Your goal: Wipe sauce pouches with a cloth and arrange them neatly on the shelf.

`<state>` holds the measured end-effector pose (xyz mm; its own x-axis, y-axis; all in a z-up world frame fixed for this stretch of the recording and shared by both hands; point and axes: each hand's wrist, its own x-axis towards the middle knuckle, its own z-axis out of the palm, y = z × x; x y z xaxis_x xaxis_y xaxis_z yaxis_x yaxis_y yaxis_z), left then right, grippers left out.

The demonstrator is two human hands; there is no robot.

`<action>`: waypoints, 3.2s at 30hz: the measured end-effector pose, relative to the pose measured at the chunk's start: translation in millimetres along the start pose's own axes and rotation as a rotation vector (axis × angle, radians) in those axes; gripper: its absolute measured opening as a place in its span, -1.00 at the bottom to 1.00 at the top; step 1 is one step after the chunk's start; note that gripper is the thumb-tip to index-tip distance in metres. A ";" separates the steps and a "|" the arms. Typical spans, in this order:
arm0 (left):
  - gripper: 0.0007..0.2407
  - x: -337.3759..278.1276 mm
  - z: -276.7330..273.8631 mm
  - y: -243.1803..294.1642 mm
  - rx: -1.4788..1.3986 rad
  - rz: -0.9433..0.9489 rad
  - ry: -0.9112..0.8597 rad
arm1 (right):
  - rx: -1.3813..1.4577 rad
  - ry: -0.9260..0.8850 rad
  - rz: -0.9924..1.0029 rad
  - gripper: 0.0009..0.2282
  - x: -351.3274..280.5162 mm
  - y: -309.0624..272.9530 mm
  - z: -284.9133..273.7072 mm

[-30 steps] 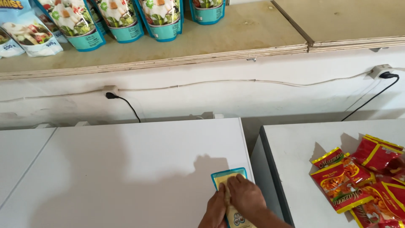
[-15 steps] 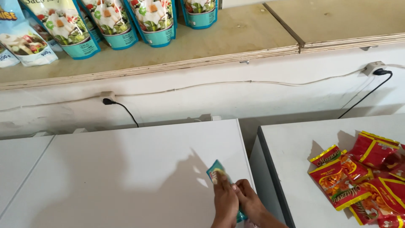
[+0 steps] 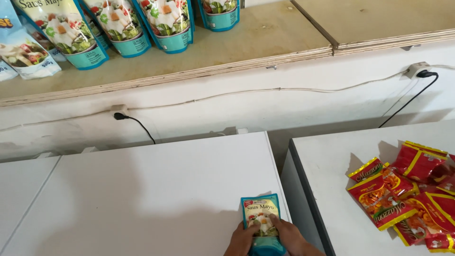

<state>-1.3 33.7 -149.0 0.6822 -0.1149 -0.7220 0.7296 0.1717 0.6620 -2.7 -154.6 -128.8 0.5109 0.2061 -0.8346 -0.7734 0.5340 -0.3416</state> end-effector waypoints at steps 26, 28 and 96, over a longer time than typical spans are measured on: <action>-0.73 -214.9 40.9 311.3 0.175 0.771 -0.170 | -0.381 -0.476 -0.749 -0.73 -232.2 -178.5 187.9; -0.74 -215.5 41.4 336.9 0.149 0.855 -0.213 | -0.447 -0.464 -0.815 -0.73 -248.4 -198.9 206.8; -0.39 -159.4 77.0 523.2 0.903 1.006 0.568 | -1.391 0.504 -1.354 -0.61 -226.3 -372.0 346.7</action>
<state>275.4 66.5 327.9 0.9562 0.1100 0.2714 -0.1046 -0.7373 0.6674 299.6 -115.6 336.9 0.9636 -0.0460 0.2635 0.1161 -0.8155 -0.5670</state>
